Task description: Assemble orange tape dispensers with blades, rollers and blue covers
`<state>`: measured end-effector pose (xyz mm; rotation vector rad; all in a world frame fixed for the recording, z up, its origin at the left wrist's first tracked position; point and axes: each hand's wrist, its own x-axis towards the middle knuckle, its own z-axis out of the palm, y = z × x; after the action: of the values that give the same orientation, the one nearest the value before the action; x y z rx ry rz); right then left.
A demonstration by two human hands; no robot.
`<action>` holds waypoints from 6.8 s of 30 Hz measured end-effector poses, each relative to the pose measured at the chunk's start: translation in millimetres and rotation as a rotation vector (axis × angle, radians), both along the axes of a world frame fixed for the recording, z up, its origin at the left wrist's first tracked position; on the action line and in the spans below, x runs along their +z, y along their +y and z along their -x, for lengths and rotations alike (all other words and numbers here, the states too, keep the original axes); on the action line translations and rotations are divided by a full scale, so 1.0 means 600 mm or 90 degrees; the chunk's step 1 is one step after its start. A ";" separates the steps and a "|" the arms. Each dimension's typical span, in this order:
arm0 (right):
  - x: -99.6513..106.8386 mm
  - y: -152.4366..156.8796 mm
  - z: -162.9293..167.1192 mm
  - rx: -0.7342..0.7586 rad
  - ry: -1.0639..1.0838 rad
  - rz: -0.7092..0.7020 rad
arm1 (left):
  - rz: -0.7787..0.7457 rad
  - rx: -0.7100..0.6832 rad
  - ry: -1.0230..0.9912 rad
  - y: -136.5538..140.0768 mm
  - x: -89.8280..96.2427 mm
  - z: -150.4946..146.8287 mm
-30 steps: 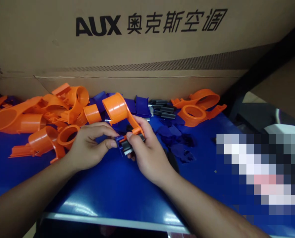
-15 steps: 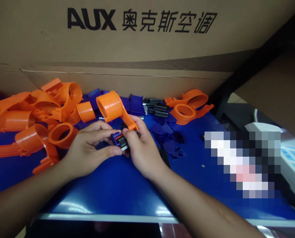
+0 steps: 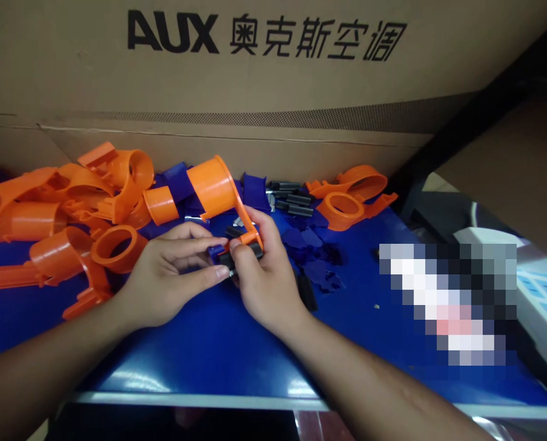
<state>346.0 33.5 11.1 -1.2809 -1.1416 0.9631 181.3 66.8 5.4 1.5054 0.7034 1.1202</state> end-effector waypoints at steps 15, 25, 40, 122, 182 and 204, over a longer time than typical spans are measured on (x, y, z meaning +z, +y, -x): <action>0.004 -0.011 0.006 0.034 0.031 0.044 | 0.051 -0.063 -0.081 0.021 -0.018 -0.003; 0.007 -0.007 0.008 0.120 0.227 0.058 | 0.061 -0.135 -0.093 0.021 0.000 0.008; -0.003 -0.013 0.005 0.121 0.184 0.048 | -0.044 -0.077 -0.113 0.021 -0.017 0.000; 0.006 0.018 -0.009 0.073 0.121 0.092 | -0.397 0.091 0.263 -0.009 -0.006 0.010; 0.007 0.000 -0.014 0.090 -0.045 0.021 | -0.448 0.094 0.143 0.014 -0.015 0.014; 0.017 0.009 -0.006 0.106 0.272 0.200 | 0.001 -0.039 0.085 -0.020 0.026 0.000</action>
<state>349.6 39.0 21.3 -1.1558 -0.7897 1.5036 181.3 54.9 21.1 1.6012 0.7435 0.9806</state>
